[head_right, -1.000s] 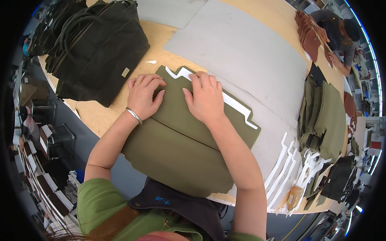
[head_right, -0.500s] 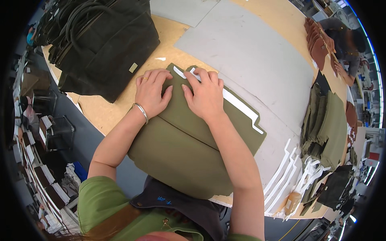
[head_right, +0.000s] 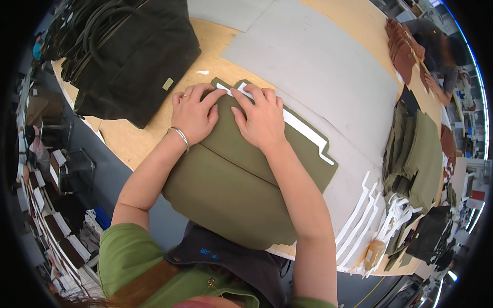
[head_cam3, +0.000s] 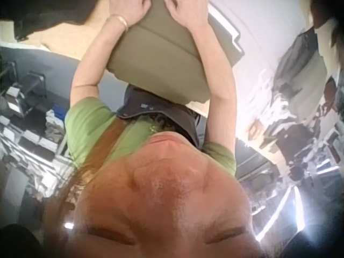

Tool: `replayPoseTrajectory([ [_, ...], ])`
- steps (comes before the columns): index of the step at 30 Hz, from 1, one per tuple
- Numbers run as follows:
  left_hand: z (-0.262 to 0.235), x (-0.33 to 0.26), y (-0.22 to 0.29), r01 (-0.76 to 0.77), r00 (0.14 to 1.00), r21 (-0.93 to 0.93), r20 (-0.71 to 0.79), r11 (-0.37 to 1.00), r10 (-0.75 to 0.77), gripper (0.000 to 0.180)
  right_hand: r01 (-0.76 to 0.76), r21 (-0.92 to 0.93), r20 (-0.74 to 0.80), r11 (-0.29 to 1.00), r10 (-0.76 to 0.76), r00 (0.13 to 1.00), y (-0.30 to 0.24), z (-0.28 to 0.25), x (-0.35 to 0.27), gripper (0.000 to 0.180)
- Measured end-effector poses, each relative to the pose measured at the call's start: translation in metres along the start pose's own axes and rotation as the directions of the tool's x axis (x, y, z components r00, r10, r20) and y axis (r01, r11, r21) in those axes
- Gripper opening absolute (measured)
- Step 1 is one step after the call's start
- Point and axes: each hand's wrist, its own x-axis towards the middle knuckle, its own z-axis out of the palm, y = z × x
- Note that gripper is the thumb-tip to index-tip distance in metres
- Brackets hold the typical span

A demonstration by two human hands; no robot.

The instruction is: The person applies adhesive from a squeeze bottle onto white plastic strips laid out on a table. They then pick up olive green fabric pieces and press them onto the adhesive-coated strips, smoothing them down to secure the bond. The process is repeated for multiple fabric pieces and strips.

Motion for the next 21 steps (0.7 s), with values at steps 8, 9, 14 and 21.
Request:
replayPoseTrajectory([
  [8, -0.013, 0.008, 0.04, -0.235, 0.971, -0.112, 0.023, 0.965, 0.239, 0.047, -0.455, 0.188, -0.095, 0.87, 0.477, 0.874, 0.079, -0.113, -0.096, 0.021],
  [9, -0.009, 0.012, 0.06, -0.321, 0.94, -0.184, 0.056, 0.929, 0.337, 0.046, -0.483, 0.175, -0.081, 0.858, 0.501, 0.862, 0.084, -0.124, -0.11, 0.021],
  [14, 0.033, 0.017, 0.146, -0.574, 0.754, -0.399, 0.083, 0.715, 0.652, 0.043, -0.558, 0.144, -0.048, 0.817, 0.569, 0.821, 0.08, -0.146, -0.156, 0.024],
  [21, 0.048, 0.006, 0.157, -0.573, 0.744, -0.357, 0.149, 0.737, 0.651, 0.04, -0.588, 0.132, -0.001, 0.798, 0.594, 0.805, 0.067, -0.141, -0.175, 0.027],
])
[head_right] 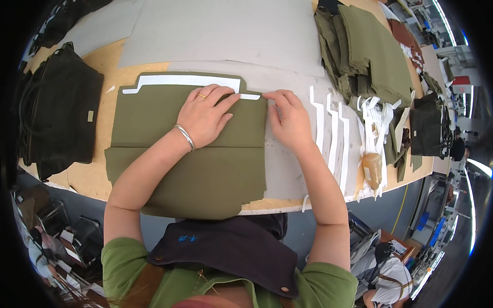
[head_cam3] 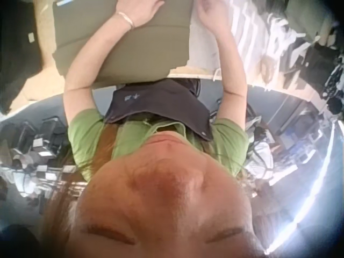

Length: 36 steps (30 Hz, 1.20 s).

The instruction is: The person applies adhesive from a squeeze bottle onto white plastic strips laid out on a table. They then pick up olive green fabric pieces and press them onto the adhesive-coated strips, smoothing them down to secure the bond. The process is repeated for multiple fabric pieces and strips.

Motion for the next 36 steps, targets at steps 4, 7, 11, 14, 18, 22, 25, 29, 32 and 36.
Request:
replayPoseTrajectory([
  [4, 0.001, -0.001, 0.002, 0.007, 1.0, 0.035, -0.009, 0.999, -0.006, 0.04, 0.07, -0.108, -0.025, 0.992, -0.073, 0.997, -0.004, 0.005, -0.002, 0.028],
  [7, 0.003, -0.002, 0.002, 0.008, 1.0, 0.046, -0.018, 0.999, -0.008, 0.04, 0.076, -0.16, -0.028, 0.984, -0.082, 0.996, -0.004, 0.006, -0.001, 0.03],
  [11, -0.003, -0.004, 0.004, 0.07, 0.997, 0.044, 0.012, 0.997, -0.071, 0.04, 0.128, -0.29, 0.007, 0.948, -0.131, 0.991, -0.002, 0.008, -0.004, 0.031],
  [14, -0.019, -0.006, 0.0, 0.168, 0.981, 0.021, 0.09, 0.986, -0.17, 0.045, 0.17, -0.332, -0.052, 0.928, -0.198, 0.979, -0.007, 0.011, 0.004, 0.037],
  [18, -0.013, -0.014, -0.023, 0.097, 0.994, 0.072, 0.04, 0.993, -0.1, 0.064, 0.342, -0.32, 0.071, 0.884, -0.337, 0.939, -0.044, 0.036, 0.018, 0.058],
  [22, -0.034, -0.04, -0.059, 0.26, 0.95, 0.274, 0.099, 0.926, -0.296, 0.07, 0.279, -0.381, 0.27, 0.881, -0.183, 0.945, -0.026, 0.056, 0.009, 0.071],
  [25, -0.061, -0.083, -0.104, 0.461, 0.859, 0.457, -0.014, 0.761, -0.512, 0.072, 0.174, -0.48, 0.218, 0.86, -0.076, 0.973, -0.013, 0.044, 0.004, 0.072],
  [29, -0.094, -0.129, -0.108, 0.57, 0.819, 0.433, -0.233, 0.698, -0.524, 0.046, -0.165, -0.493, -0.018, 0.854, 0.179, 0.984, 0.026, 0.012, 0.004, 0.064],
  [32, -0.097, -0.137, -0.1, 0.661, 0.75, 0.245, -0.244, 0.709, -0.615, 0.025, -0.144, -0.371, -0.1, 0.917, 0.114, 0.988, 0.021, -0.009, 0.005, 0.052],
  [36, -0.097, -0.126, -0.105, 0.704, 0.71, 0.188, -0.178, 0.685, -0.681, 0.008, 0.005, -0.184, -0.022, 0.983, -0.009, 1.0, -0.003, -0.006, 0.008, 0.039],
])
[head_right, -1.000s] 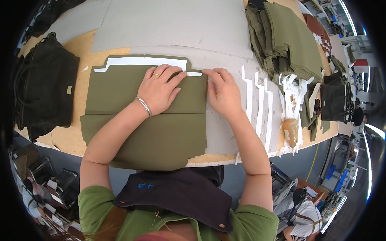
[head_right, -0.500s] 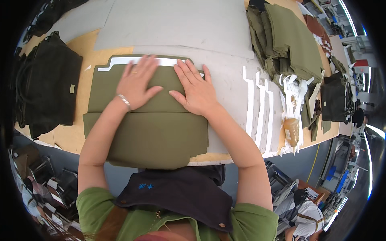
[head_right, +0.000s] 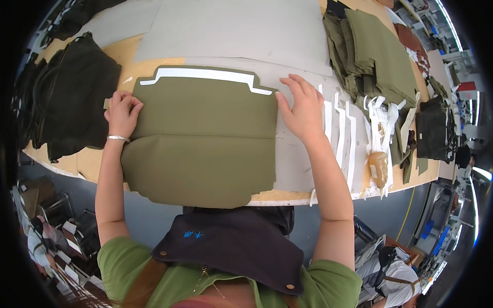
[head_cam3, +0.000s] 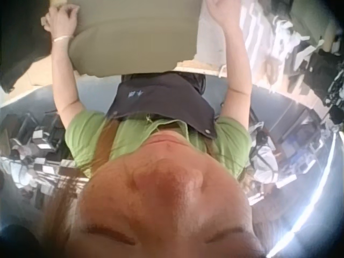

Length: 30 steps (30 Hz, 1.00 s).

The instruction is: The person applies adhesive from a squeeze bottle onto white plastic strips laid out on a table. They then pick up olive green fabric pieces and press them onto the adhesive-coated strips, smoothing them down to secure the bond. The process is repeated for multiple fabric pieces and strips.

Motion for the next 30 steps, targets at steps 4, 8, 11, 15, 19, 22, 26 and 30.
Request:
replayPoseTrajectory([
  [4, -0.014, -0.001, 0.0, -0.183, 0.983, -0.031, -0.016, 0.983, 0.183, 0.004, 0.12, 0.163, 0.103, 0.979, -0.138, 0.985, -0.022, 0.009, 0.018, 0.038],
  [8, -0.056, -0.032, 0.003, -0.533, 0.805, 0.158, -0.208, 0.831, 0.556, 0.008, 0.291, 0.266, -0.068, 0.919, -0.283, 0.957, -0.044, 0.016, 0.045, 0.034],
  [11, -0.07, -0.076, -0.001, -0.648, 0.701, 0.224, -0.197, 0.728, 0.685, 0.011, 0.357, 0.326, -0.044, 0.875, -0.363, 0.931, -0.055, 0.01, 0.048, 0.031],
  [15, -0.079, -0.106, -0.023, -0.407, 0.869, 0.016, -0.3, 0.913, 0.393, 0.017, 0.545, 0.289, 0.089, 0.787, -0.589, 0.803, -0.079, -0.019, -0.008, 0.027],
  [19, -0.092, -0.091, -0.005, -0.318, 0.926, -0.28, -0.296, 0.906, 0.233, 0.024, 0.583, 0.377, 0.123, 0.72, -0.663, 0.739, -0.095, -0.026, -0.076, 0.027],
  [22, -0.083, -0.054, 0.051, -0.459, 0.888, -0.127, -0.074, 0.879, 0.454, 0.037, 0.466, 0.493, 0.137, 0.735, -0.594, 0.792, -0.098, -0.015, -0.098, 0.028],
  [26, -0.017, 0.02, 0.091, -0.475, 0.858, -0.205, 0.108, 0.855, 0.503, 0.046, 0.445, 0.443, 0.109, 0.778, -0.539, 0.835, -0.097, -0.018, -0.108, 0.028],
  [30, -0.017, 0.04, 0.103, -0.223, 0.776, -0.339, 0.506, 0.914, 0.377, 0.034, 0.356, 0.311, 0.065, 0.881, -0.394, 0.917, -0.066, -0.05, -0.101, 0.029],
])
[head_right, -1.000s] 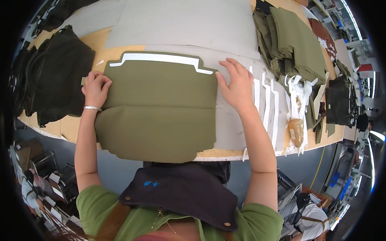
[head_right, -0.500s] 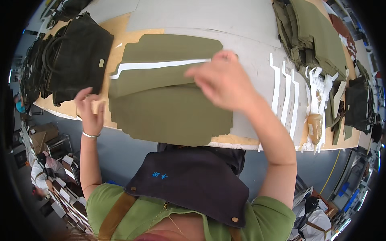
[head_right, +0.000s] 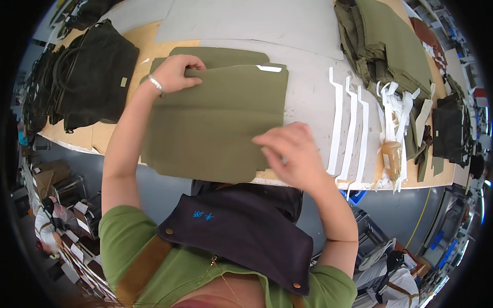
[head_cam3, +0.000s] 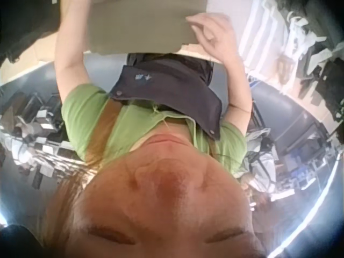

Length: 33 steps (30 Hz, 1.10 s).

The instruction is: The person applies adhesive from a squeeze bottle onto white plastic strips laid out on a table. They then pick up olive green fabric pieces and press them onto the adhesive-coated strips, smoothing them down to secure the bond. The process is repeated for multiple fabric pieces and strips.

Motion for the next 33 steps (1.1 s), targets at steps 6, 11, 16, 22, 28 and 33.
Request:
replayPoseTrajectory([
  [6, 0.04, -0.13, 0.034, -0.417, 0.726, 0.581, -0.249, 0.699, 0.641, 0.024, -0.134, 0.079, -0.301, 0.988, 0.151, 0.942, 0.021, -0.015, 0.011, 0.039],
  [11, 0.034, -0.19, 0.055, -0.444, 0.816, 0.301, -0.252, 0.844, 0.52, 0.03, -0.031, 0.056, -0.041, 0.998, 0.033, 0.999, 0.012, 0.011, -0.002, 0.04],
  [16, 0.03, -0.131, 0.103, -0.475, 0.785, 0.259, -0.306, 0.841, 0.538, 0.027, 0.069, 0.159, 0.191, 0.985, -0.099, 0.977, -0.003, 0.028, -0.045, 0.031],
  [22, 0.165, 0.023, 0.181, -0.744, 0.623, 0.151, -0.194, 0.651, 0.758, 0.016, -0.095, 0.123, -0.113, 0.988, 0.109, 0.988, -0.016, -0.017, -0.082, 0.029],
  [28, 0.211, 0.051, 0.221, -0.759, 0.58, 0.355, -0.013, 0.547, 0.814, 0.009, -0.491, -0.007, -0.463, 0.871, 0.432, 0.774, 0.002, -0.074, -0.153, 0.025],
  [33, 0.221, 0.051, 0.226, -0.749, 0.52, 0.44, -0.073, 0.496, 0.851, 0.008, -0.552, 0.04, -0.528, 0.833, 0.487, 0.696, 0.043, -0.09, -0.15, 0.022],
])
